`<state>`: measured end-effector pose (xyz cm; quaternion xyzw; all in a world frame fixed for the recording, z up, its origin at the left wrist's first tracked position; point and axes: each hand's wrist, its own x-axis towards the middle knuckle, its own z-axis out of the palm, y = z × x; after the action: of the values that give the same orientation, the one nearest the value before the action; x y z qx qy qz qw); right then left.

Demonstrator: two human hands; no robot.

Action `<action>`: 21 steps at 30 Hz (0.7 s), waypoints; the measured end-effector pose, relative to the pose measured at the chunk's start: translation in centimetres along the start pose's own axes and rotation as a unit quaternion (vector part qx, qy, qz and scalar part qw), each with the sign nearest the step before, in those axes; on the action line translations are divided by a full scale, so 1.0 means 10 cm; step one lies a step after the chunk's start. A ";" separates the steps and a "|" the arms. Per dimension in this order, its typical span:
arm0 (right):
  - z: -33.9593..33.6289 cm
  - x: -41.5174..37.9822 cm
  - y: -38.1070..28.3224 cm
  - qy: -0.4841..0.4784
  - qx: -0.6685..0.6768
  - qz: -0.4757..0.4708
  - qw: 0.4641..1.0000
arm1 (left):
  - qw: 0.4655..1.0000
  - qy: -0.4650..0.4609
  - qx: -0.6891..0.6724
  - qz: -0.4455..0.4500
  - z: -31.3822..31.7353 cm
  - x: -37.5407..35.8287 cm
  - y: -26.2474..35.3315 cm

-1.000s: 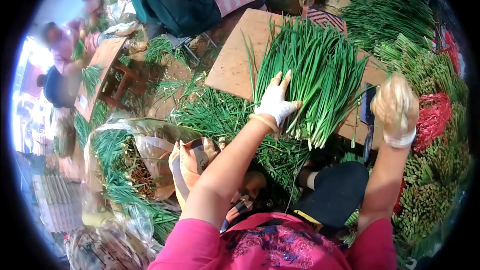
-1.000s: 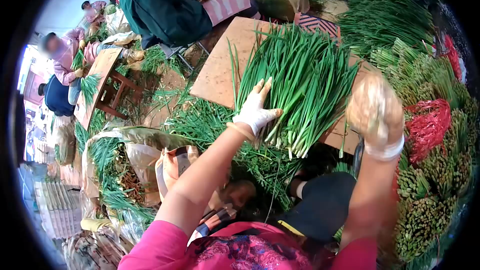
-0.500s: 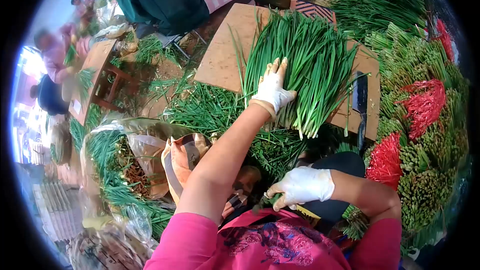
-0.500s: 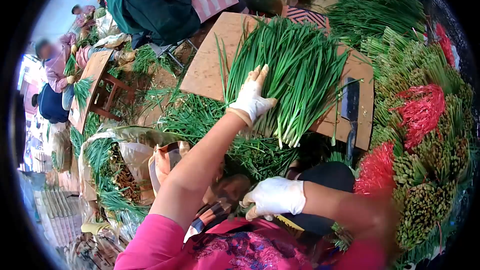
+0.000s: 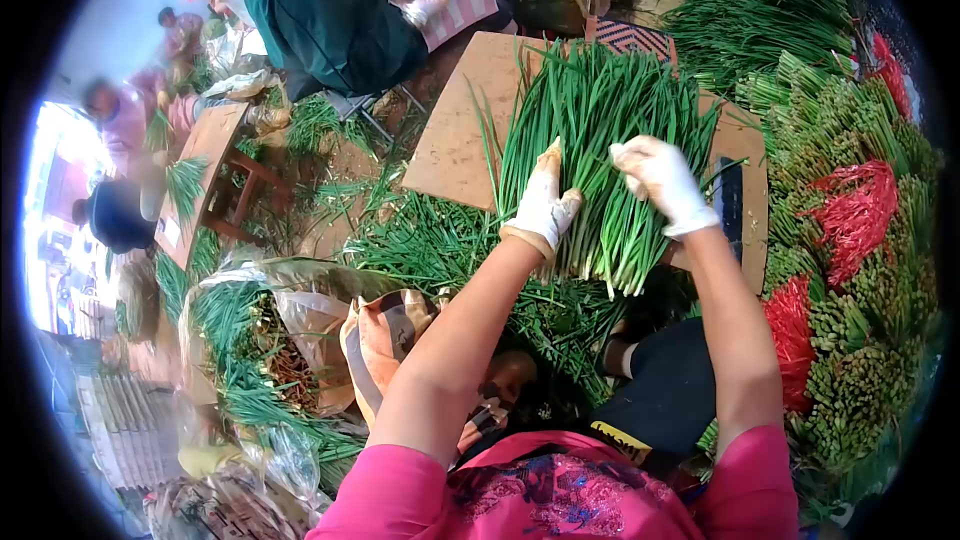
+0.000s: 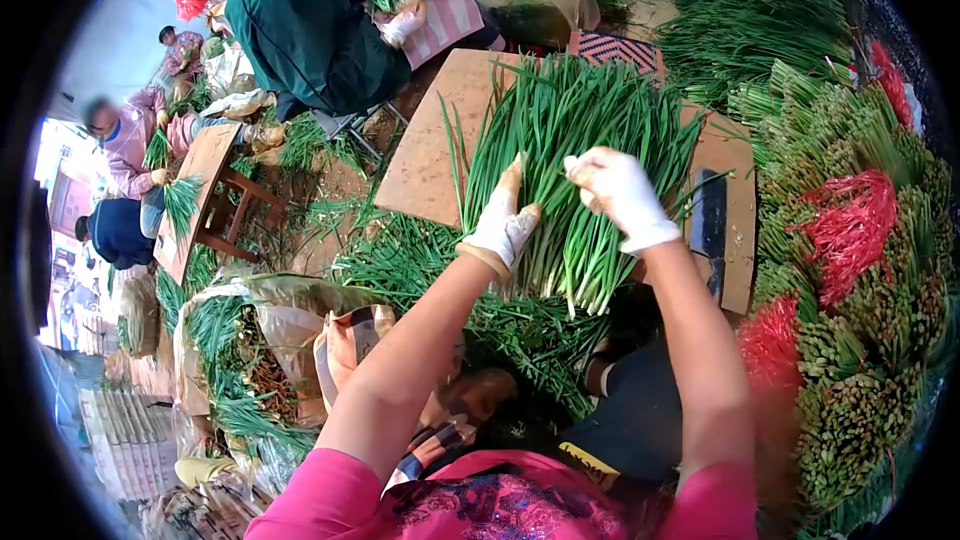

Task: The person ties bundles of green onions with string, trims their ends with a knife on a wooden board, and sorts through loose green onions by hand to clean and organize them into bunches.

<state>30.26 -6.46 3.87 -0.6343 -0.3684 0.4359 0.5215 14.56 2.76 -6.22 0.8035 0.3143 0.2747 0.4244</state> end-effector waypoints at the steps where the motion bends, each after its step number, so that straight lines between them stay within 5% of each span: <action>1: -0.02 -0.25 -0.27 -0.010 0.003 -0.049 0.999 | 1.000 0.013 -0.022 -0.003 0.01 -0.01 -0.03; 3: -0.16 -0.71 -0.54 -0.058 0.124 -0.068 0.988 | 0.998 0.017 -0.051 0.041 0.03 -0.01 -0.15; 5: -0.28 -0.98 -0.57 -0.127 0.079 -0.082 0.985 | 0.999 0.021 -0.025 0.043 0.02 -0.02 -0.11; 8: -0.16 -0.74 -0.46 0.049 -0.120 -0.009 0.991 | 0.999 0.020 -0.021 0.037 0.01 -0.03 -0.08; 9: -0.19 -0.56 -0.25 0.054 -0.125 -0.076 0.988 | 0.998 0.025 -0.022 0.047 0.02 -0.02 -0.12; 12: -0.03 -0.17 -0.07 0.102 -0.478 -0.079 0.869 | 0.998 0.016 0.032 0.044 0.00 -0.02 -0.02; 13: 0.01 -0.01 0.12 0.113 -0.558 -0.121 0.813 | 0.998 0.014 0.053 0.035 0.01 -0.03 0.00; 15: 0.06 0.29 0.39 0.065 -0.623 -0.048 0.778 | 0.985 -0.008 0.172 0.003 0.00 -0.09 0.20; 17: -0.05 0.52 0.66 0.108 -0.588 -0.156 0.786 | 0.968 -0.059 0.240 -0.038 0.02 -0.12 0.31; 19: -0.30 0.73 0.74 0.070 -0.153 -0.144 0.975 | 0.969 -0.052 0.234 -0.054 0.05 -0.12 0.26; 20: -0.38 0.74 0.64 0.067 0.145 -0.114 0.981 | 0.975 -0.045 0.211 -0.056 0.06 -0.11 0.22; 21: -0.46 0.76 0.51 0.120 0.160 -0.072 0.977 | 0.980 -0.039 0.187 -0.057 0.07 -0.10 0.19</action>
<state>37.24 -1.94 -2.04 -0.5619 -0.2732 0.3713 0.6868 14.92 0.85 -5.10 0.8596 0.3886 0.1547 0.2936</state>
